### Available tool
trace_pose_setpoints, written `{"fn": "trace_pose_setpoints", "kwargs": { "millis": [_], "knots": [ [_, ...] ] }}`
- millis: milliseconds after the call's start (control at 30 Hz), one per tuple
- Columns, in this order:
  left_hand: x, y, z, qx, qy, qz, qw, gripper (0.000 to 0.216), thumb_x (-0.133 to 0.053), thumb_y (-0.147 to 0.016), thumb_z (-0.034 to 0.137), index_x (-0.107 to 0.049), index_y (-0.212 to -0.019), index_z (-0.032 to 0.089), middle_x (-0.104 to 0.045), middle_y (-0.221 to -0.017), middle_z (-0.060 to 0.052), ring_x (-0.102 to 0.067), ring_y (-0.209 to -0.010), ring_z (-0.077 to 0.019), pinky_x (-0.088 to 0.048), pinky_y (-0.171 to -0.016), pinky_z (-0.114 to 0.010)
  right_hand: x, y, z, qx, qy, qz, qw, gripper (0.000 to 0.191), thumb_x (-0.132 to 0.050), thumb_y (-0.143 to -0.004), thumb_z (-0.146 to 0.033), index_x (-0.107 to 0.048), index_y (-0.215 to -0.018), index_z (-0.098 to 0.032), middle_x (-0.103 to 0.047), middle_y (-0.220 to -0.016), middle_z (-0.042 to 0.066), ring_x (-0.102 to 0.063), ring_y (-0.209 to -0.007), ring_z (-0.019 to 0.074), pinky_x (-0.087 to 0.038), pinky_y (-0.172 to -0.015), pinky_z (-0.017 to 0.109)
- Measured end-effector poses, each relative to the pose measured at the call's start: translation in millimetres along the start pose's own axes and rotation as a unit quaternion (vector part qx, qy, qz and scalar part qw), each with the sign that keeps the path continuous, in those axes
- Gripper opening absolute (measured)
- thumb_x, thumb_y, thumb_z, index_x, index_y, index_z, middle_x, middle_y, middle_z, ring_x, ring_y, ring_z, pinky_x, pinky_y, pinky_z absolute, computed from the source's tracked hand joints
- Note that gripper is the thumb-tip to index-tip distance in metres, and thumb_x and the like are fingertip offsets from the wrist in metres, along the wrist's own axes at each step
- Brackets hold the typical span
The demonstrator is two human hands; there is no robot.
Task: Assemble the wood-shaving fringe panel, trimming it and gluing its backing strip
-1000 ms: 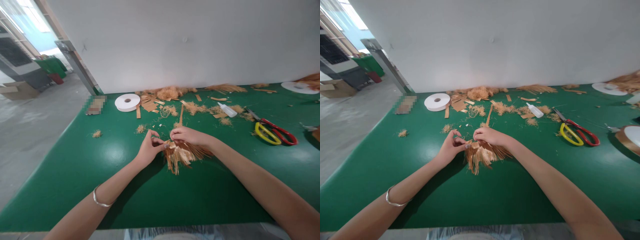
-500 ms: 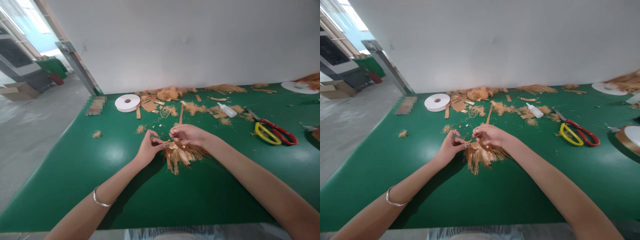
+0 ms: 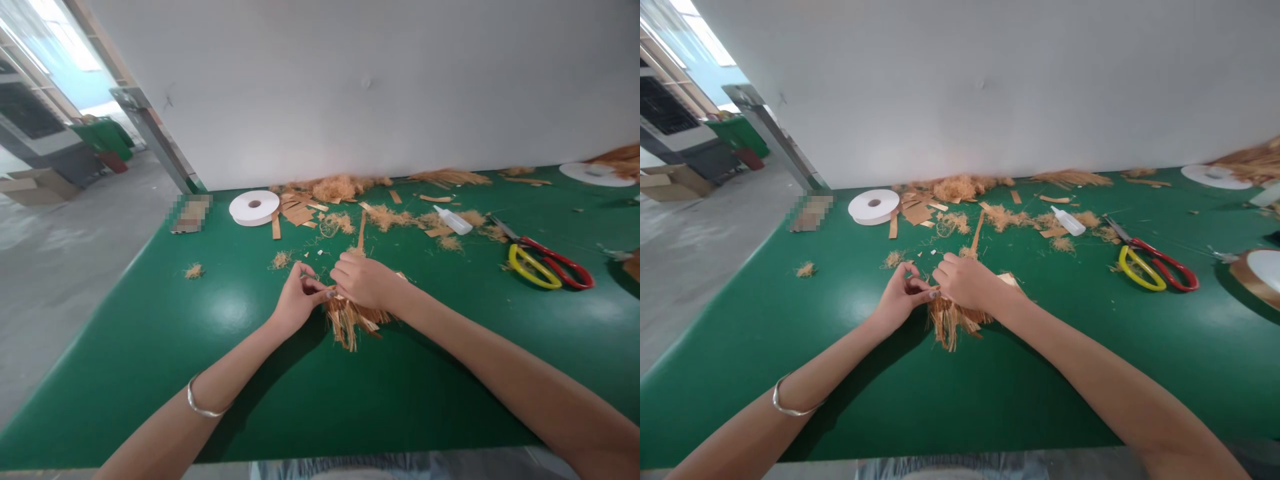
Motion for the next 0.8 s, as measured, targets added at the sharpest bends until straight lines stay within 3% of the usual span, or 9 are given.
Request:
{"fn": "trace_pose_setpoints", "kwargs": {
  "millis": [167,333,433,500,600,667,700,800],
  "knots": [
    [1,0,2,-0.004,-0.002,0.006,1.000,0.050,-0.078,-0.057,0.016,-0.035,-0.081,0.021,-0.066,-0.058,0.006,-0.061,-0.054,-0.0102,-0.046,-0.057,-0.022,-2,3,11,0.007,-0.019,0.007,1.000,0.026,-0.037,-0.083,-0.014,-0.050,-0.061,-0.019,-0.050,-0.066,0.008,-0.037,-0.068,0.0187,-0.032,-0.072,0.035],
    [0,-1,2,-0.006,0.003,0.003,1.000,0.053,-0.080,-0.055,0.018,-0.034,-0.080,0.021,-0.067,-0.059,0.005,-0.061,-0.054,-0.0096,-0.045,-0.057,-0.021,-4,6,26,-0.068,-0.175,0.034,0.982,0.028,-0.035,-0.077,-0.013,-0.028,-0.051,-0.021,-0.036,-0.055,0.001,-0.033,-0.059,0.0147,-0.029,-0.061,0.031],
    [1,-1,1,-0.005,0.002,0.001,1.000,0.051,-0.080,-0.057,0.018,-0.035,-0.081,0.021,-0.067,-0.059,0.006,-0.062,-0.057,-0.0104,-0.046,-0.058,-0.022,-3,9,39,-0.161,-0.298,0.074,0.938,0.026,-0.033,-0.073,-0.013,-0.024,-0.050,-0.020,-0.032,-0.054,-0.001,-0.031,-0.054,0.0123,-0.026,-0.056,0.029],
    [1,-1,0,-0.008,0.001,0.001,1.000,0.050,-0.079,-0.058,0.017,-0.035,-0.081,0.021,-0.066,-0.058,0.007,-0.062,-0.057,-0.0103,-0.046,-0.060,-0.022,-3,10,42,-0.201,-0.370,0.100,0.901,0.024,-0.034,-0.071,-0.014,-0.028,-0.048,-0.020,-0.039,-0.058,0.000,-0.035,-0.055,0.0117,-0.027,-0.056,0.029],
    [1,-1,-1,-0.007,0.010,-0.002,1.000,0.049,-0.079,-0.058,0.016,-0.035,-0.081,0.021,-0.066,-0.058,0.007,-0.062,-0.056,-0.0102,-0.047,-0.061,-0.023,-6,9,40,-0.220,-0.488,0.123,0.836,0.020,-0.034,-0.064,-0.013,-0.031,-0.044,-0.019,-0.051,-0.067,0.003,-0.044,-0.061,0.0124,-0.033,-0.060,0.029],
    [0,-1,-1,-0.005,0.016,-0.009,1.000,0.050,-0.079,-0.057,0.017,-0.035,-0.081,0.021,-0.067,-0.060,0.006,-0.062,-0.056,-0.0109,-0.046,-0.060,-0.023,-13,6,33,-0.216,-0.540,0.091,0.808,0.020,-0.031,-0.061,-0.012,-0.028,-0.043,-0.020,-0.051,-0.061,0.003,-0.043,-0.056,0.0121,-0.033,-0.056,0.028],
    [0,-1,-1,-0.006,0.017,-0.012,1.000,0.050,-0.079,-0.057,0.018,-0.035,-0.081,0.021,-0.067,-0.061,0.005,-0.062,-0.056,-0.0111,-0.046,-0.059,-0.023,-15,5,28,-0.209,-0.525,0.066,0.823,0.020,-0.030,-0.062,-0.012,-0.027,-0.044,-0.020,-0.048,-0.054,0.002,-0.040,-0.051,0.0119,-0.032,-0.054,0.028],
    [-1,-1,0,-0.015,0.012,-0.016,1.000,0.051,-0.079,-0.056,0.019,-0.035,-0.081,0.021,-0.066,-0.059,0.006,-0.061,-0.053,-0.0104,-0.045,-0.057,-0.022,-11,3,13,-0.170,-0.359,0.014,0.918,0.023,-0.034,-0.066,-0.012,-0.031,-0.045,-0.021,-0.042,-0.047,0.002,-0.034,-0.048,0.0127,-0.027,-0.052,0.029]
  ]
}}
Point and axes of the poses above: each hand's wrist, its own y-axis away from the middle knuckle, its own x-axis out of the back of the hand, z = x × y, the point moved 9 cm from there along -y, towards the middle knuckle
